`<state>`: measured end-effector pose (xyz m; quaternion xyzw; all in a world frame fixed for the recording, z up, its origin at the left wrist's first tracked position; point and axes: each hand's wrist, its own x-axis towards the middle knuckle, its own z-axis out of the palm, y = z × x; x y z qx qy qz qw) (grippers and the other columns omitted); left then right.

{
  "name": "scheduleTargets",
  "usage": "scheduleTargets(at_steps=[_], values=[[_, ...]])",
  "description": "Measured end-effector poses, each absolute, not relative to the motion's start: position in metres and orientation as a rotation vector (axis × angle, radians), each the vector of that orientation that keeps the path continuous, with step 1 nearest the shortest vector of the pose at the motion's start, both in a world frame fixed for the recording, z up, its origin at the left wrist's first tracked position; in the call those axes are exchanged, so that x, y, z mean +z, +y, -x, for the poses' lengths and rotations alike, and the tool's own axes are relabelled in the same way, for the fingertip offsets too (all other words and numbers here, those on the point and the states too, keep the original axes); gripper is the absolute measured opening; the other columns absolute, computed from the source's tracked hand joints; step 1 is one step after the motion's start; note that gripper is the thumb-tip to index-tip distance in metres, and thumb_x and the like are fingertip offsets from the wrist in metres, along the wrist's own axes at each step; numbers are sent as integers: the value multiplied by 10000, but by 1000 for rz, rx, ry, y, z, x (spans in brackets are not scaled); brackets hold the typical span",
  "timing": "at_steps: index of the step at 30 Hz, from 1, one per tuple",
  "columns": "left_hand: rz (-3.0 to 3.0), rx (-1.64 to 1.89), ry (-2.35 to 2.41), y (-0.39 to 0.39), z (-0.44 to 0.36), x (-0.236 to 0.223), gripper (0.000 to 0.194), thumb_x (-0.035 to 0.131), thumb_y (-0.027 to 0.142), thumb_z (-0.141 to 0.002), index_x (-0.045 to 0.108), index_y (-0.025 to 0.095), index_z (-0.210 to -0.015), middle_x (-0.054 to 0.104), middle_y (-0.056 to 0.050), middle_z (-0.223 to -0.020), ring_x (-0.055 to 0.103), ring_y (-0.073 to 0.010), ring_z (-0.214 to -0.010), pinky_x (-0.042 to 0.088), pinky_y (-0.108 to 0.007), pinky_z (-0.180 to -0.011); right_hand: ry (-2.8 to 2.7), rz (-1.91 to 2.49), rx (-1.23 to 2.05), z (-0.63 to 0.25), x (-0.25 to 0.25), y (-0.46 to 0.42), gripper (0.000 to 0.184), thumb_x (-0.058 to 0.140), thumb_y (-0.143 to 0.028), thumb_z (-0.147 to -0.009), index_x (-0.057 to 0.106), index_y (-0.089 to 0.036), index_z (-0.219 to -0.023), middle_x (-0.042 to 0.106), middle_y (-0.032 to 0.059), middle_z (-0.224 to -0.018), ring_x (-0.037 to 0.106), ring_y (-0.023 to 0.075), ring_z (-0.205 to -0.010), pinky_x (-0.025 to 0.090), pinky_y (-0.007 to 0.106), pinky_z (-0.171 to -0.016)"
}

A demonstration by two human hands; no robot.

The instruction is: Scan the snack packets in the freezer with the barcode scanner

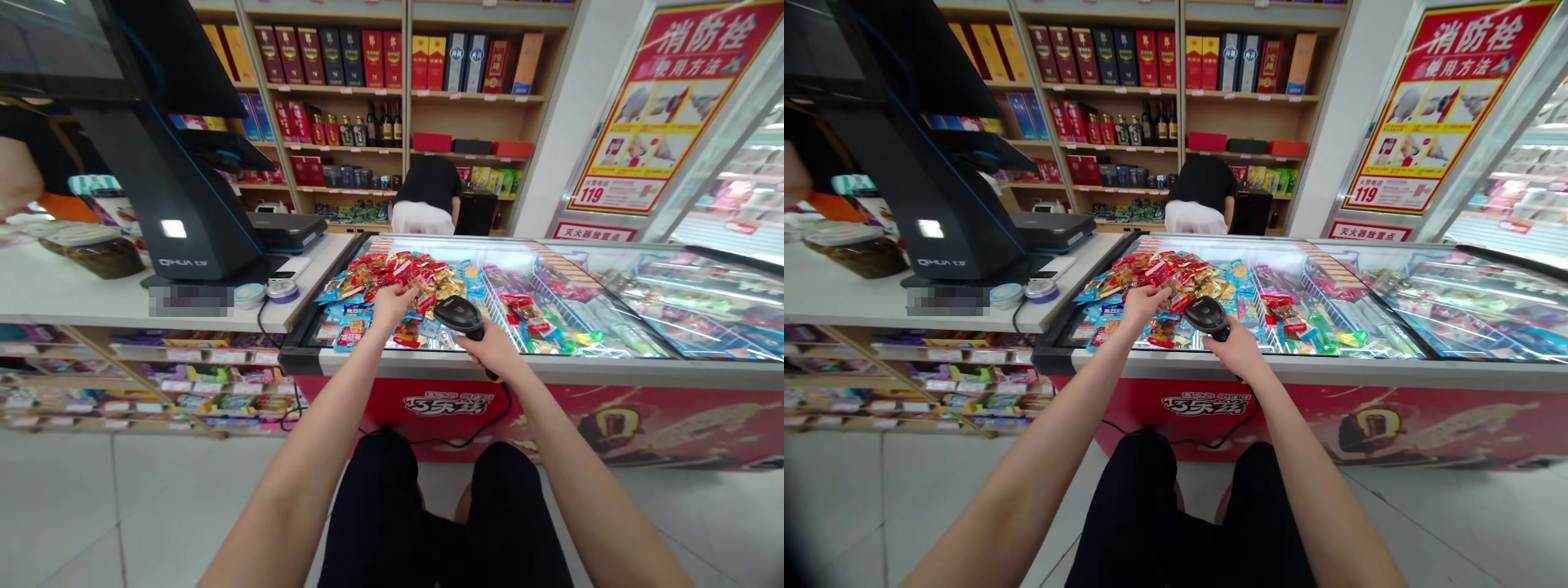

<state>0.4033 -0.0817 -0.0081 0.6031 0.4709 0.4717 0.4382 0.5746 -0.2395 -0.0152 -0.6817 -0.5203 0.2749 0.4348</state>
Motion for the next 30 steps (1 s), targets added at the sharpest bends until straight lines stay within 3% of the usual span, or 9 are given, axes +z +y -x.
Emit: scheduleTargets(at_steps=[19, 30], values=[[-1549, 1147, 1149, -81, -417, -17, 272, 757, 381, -759, 638, 158, -659, 577, 22, -573, 526, -117, -539, 437, -234, -540, -1309, 1778, 649, -576, -6, -246, 251, 685, -272, -787, 636, -161, -1006, 541, -57, -527, 510, 131, -421, 421, 254, -503], [-1602, 1119, 1161, -75, -419, -26, 288, 741, 429, -750, 661, 161, -681, 600, 6, -579, 570, -151, -592, 419, -248, -572, -1313, 1788, 615, -583, -11, -245, 262, 705, -291, -787, 649, -156, -1004, 551, -42, -531, 523, 141, -447, 420, 256, -516]])
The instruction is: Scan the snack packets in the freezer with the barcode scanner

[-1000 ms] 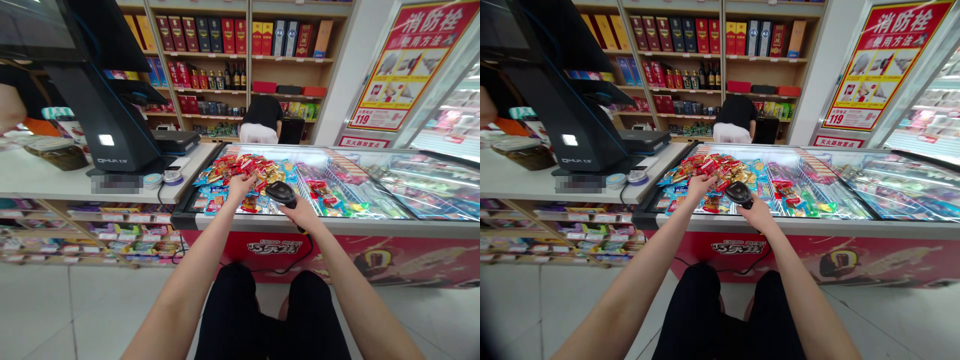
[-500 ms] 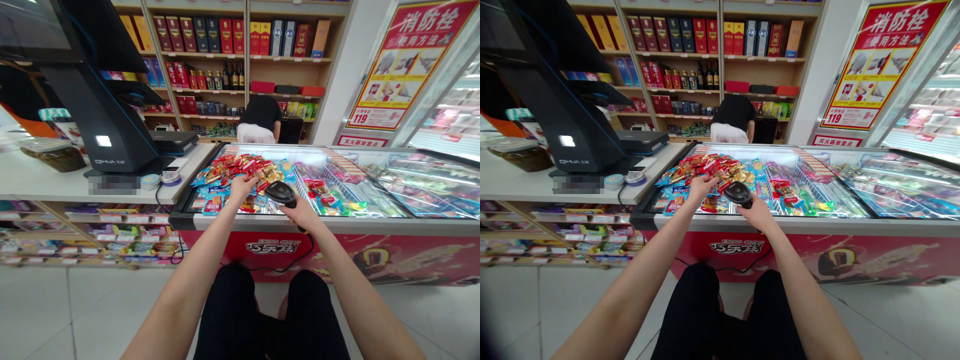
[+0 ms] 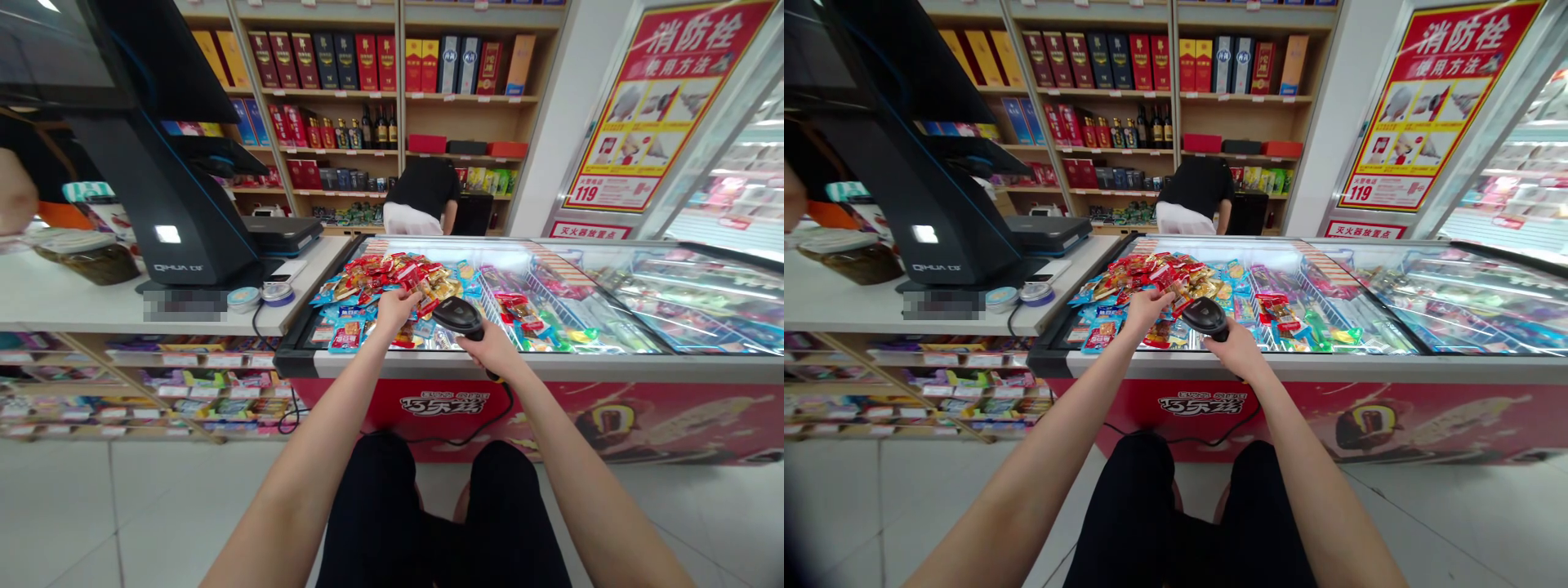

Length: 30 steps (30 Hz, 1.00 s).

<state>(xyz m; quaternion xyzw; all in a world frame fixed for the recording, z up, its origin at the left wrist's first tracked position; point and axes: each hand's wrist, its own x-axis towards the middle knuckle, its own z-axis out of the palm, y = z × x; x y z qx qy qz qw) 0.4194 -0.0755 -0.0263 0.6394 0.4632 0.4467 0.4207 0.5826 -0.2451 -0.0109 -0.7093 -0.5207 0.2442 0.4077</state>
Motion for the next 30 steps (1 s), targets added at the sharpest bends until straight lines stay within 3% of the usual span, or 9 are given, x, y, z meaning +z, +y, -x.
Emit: scheduleTargets(at_steps=[11, 17, 25, 28, 30], values=[[-1684, 1104, 1187, -81, -432, -25, 346, 741, 451, -746, 587, 181, -591, 532, 25, -531, 504, -132, -547, 362, -242, -530, -1262, 1777, 661, -592, -16, -246, 286, 691, -276, -786, 646, -169, -1047, 551, -51, -513, 525, 145, -418, 417, 250, -474], [-1683, 983, 1095, -87, -461, -26, 313, 739, 369, -776, 578, 182, -583, 566, 21, -546, 533, -120, -540, 423, -228, -537, -1219, 1717, 656, -615, -16, -251, 183, 678, -305, -756, 557, -213, -858, 512, -65, -439, 487, 141, -376, 411, 253, -438], [-1671, 731, 992, -97, -534, -30, 337, 821, 327, -787, 606, 160, -589, 612, -2, -570, 602, -133, -544, 516, -263, -574, -1038, 1659, 571, -678, -15, -264, 268, 695, -428, -687, 512, -234, -707, 499, -43, -412, 440, 124, -362, 384, 269, -413], [-1684, 655, 1003, -101, -567, -38, 303, 843, 372, -776, 658, 143, -702, 672, -33, -644, 661, -166, -601, 554, -292, -632, -967, 1637, 585, -709, -18, -269, 308, 722, -463, -660, 531, -224, -701, 504, -33, -415, 441, 127, -370, 381, 272, -402], [-1722, 628, 1081, -107, -584, -44, 355, 856, 364, -761, 712, 117, -973, 764, -118, -879, 745, -240, -800, 582, -334, -748, -939, 1618, 581, -726, -21, -273, 326, 742, -467, -654, 544, -213, -698, 514, -26, -427, 440, 121, -372, 377, 269, -398]])
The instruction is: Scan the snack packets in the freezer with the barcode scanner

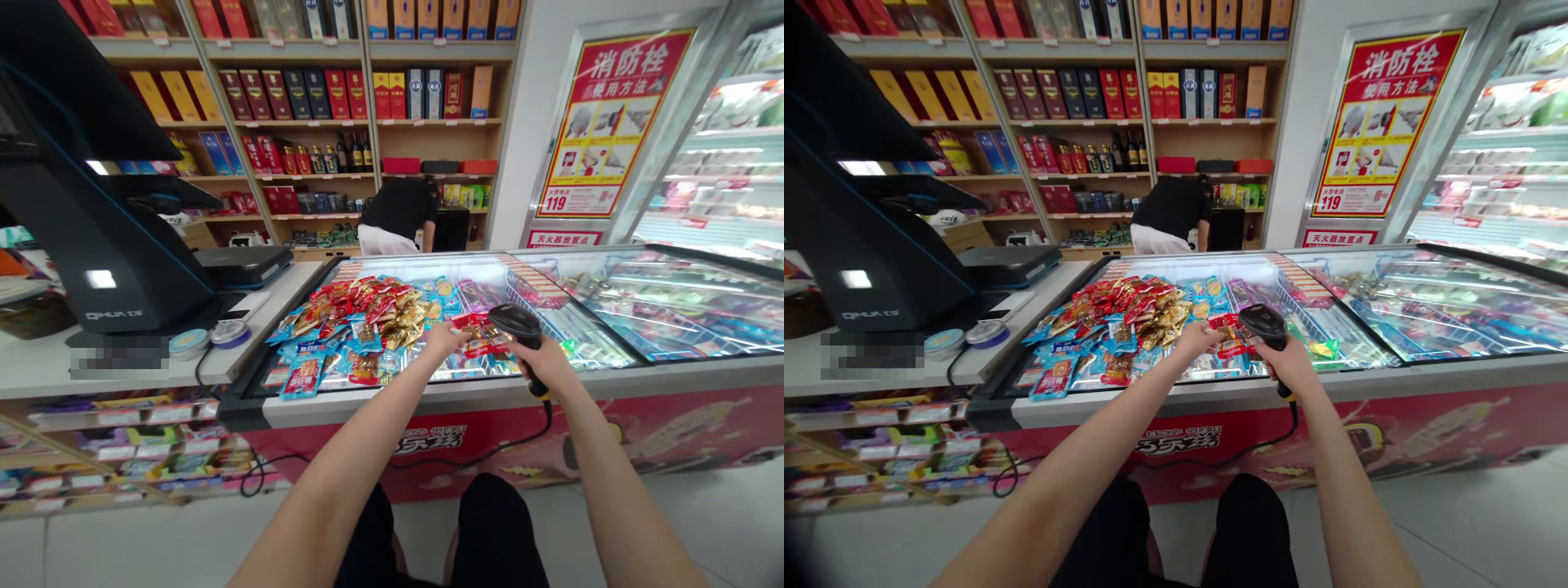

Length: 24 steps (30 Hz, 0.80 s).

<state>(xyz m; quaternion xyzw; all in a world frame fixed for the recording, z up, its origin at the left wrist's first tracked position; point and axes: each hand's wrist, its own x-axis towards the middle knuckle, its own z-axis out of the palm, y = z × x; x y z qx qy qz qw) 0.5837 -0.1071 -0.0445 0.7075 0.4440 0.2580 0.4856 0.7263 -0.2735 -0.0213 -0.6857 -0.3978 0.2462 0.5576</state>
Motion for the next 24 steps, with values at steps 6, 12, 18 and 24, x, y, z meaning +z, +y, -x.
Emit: scheduleTargets(at_steps=[6, 12, 18, 24], values=[[-2212, 573, 1097, -140, -602, -59, 1113, 911, 358, -672, 336, 116, -1594, 313, -320, -1645, 330, -440, -1535, 339, -491, -1207, -818, 1557, 584, -749, -33, -286, 320, 770, -428, -669, 557, -199, -739, 512, -43, -462, 428, 106, -372, 367, 251, -387], [-2454, 494, 995, -157, -620, -62, 763, 832, 361, -785, 537, 163, -1460, 409, -253, -1582, 388, -408, -1494, 355, -485, -1214, -805, 1570, 604, -756, -49, -284, 336, 766, -456, -671, 543, -204, -670, 504, -33, -445, 443, 113, -378, 383, 250, -394], [-2416, 574, 875, -154, -647, -67, 784, 837, 327, -780, 523, 177, -1482, 380, -244, -1605, 364, -390, -1514, 341, -493, -1234, -781, 1599, 626, -759, -58, -279, 353, 746, -466, -707, 524, -210, -610, 501, -21, -427, 435, 114, -369, 389, 255, -397], [-2389, 660, 796, -146, -626, -67, 845, 807, 367, -806, 439, 227, -1553, 368, -207, -1642, 346, -377, -1536, 312, -523, -1251, -757, 1610, 618, -754, -59, -277, 341, 774, -458, -674, 538, -213, -649, 518, -22, -444, 454, 124, -377, 411, 267, -397]])
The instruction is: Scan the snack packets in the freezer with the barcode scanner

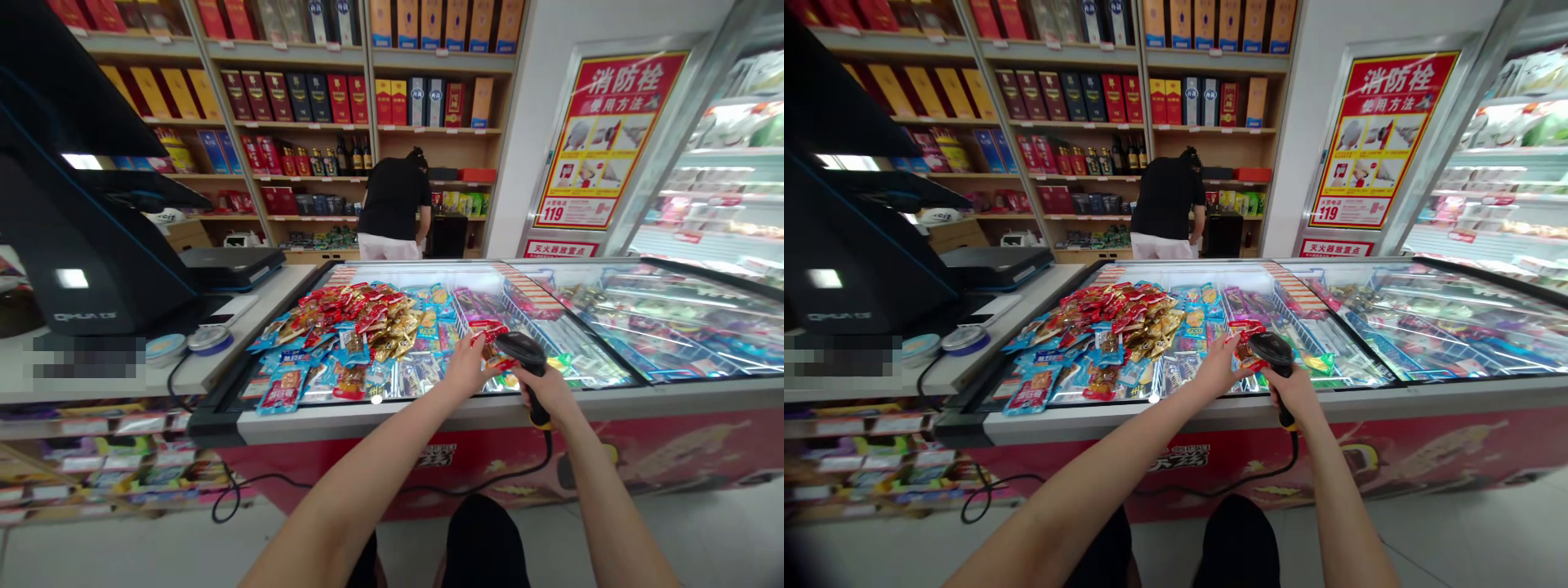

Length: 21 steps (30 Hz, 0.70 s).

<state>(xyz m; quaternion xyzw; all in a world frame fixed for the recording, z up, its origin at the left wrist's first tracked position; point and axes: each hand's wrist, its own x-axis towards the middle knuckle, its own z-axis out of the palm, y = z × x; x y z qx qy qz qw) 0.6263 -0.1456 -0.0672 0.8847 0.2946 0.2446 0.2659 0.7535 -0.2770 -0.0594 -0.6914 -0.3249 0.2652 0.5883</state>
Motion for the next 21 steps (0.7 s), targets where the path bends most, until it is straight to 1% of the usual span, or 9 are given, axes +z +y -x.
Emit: scheduleTargets(at_steps=[2, 4, 6, 8, 10, 12, 16, 18, 21], values=[[-2410, 696, 861, -135, -605, -61, 779, 771, 365, -843, 456, 220, -1541, 399, -204, -1627, 358, -363, -1534, 302, -516, -1257, -754, 1620, 619, -751, -60, -276, 337, 782, -449, -673, 548, -208, -659, 520, -20, -446, 450, 122, -376, 407, 265, -393], [-2429, 779, 942, -119, -577, -51, 696, 733, 324, -872, 495, 176, -1509, 444, -220, -1592, 396, -347, -1512, 308, -486, -1258, -750, 1614, 630, -749, -61, -275, 345, 796, -446, -662, 549, -206, -662, 523, -20, -453, 447, 120, -377, 391, 261, -382], [-2433, 905, 1006, -98, -543, -40, 625, 695, 274, -887, 530, 175, -1482, 505, -199, -1547, 448, -330, -1474, 347, -465, -1239, -751, 1604, 634, -747, -62, -273, 352, 805, -448, -654, 551, -204, -661, 526, -18, -460, 451, 120, -381, 388, 260, -378], [-2408, 1030, 1100, -76, -503, -28, 557, 665, 230, -892, 577, 188, -1440, 571, -172, -1482, 534, -314, -1392, 398, -450, -1204, -765, 1603, 626, -744, -62, -271, 348, 801, -449, -655, 553, -204, -658, 526, -15, -459, 458, 124, -383, 398, 264, -382], [-2360, 1106, 1268, -54, -460, -17, 522, 658, 220, -885, 613, 151, -1401, 616, -179, -1418, 575, -310, -1341, 420, -422, -1182, -787, 1613, 614, -740, -61, -269, 343, 793, -448, -660, 549, -208, -646, 526, -10, -453, 457, 126, -380, 406, 268, -386], [-2305, 1154, 1466, -36, -415, -7, 496, 624, 240, -908, 625, 111, -1387, 634, -191, -1392, 594, -307, -1316, 427, -396, -1163, -810, 1614, 619, -735, -61, -267, 342, 788, -454, -663, 547, -212, -642, 523, -8, -447, 454, 127, -376, 407, 270, -387], [-2169, 1040, 1885, -9, -331, 6, 464, 536, 237, -933, 653, 117, -1366, 658, -182, -1379, 629, -315, -1261, 457, -380, -1091, -853, 1618, 626, -719, -59, -261, 342, 787, -452, -674, 547, -212, -625, 526, -5, -454, 466, 131, -383, 409, 271, -394], [-2090, 901, 2068, 1, -299, 5, 454, 500, 246, -937, 672, 91, -1328, 677, -207, -1347, 644, -334, -1233, 480, -371, -1027, -870, 1628, 638, -708, -58, -257, 351, 783, -443, -681, 532, -212, -598, 532, 2, -459, 470, 129, -388, 405, 268, -396], [-2065, 685, 2195, 12, -270, -3, 463, 449, 358, -974, 727, 61, -1194, 723, -250, -1223, 675, -359, -1158, 503, -358, -920, -890, 1612, 680, -691, -55, -252, 348, 786, -423, -678, 523, -211, -594, 531, -3, -460, 459, 118, -383, 399, 260, -397]])
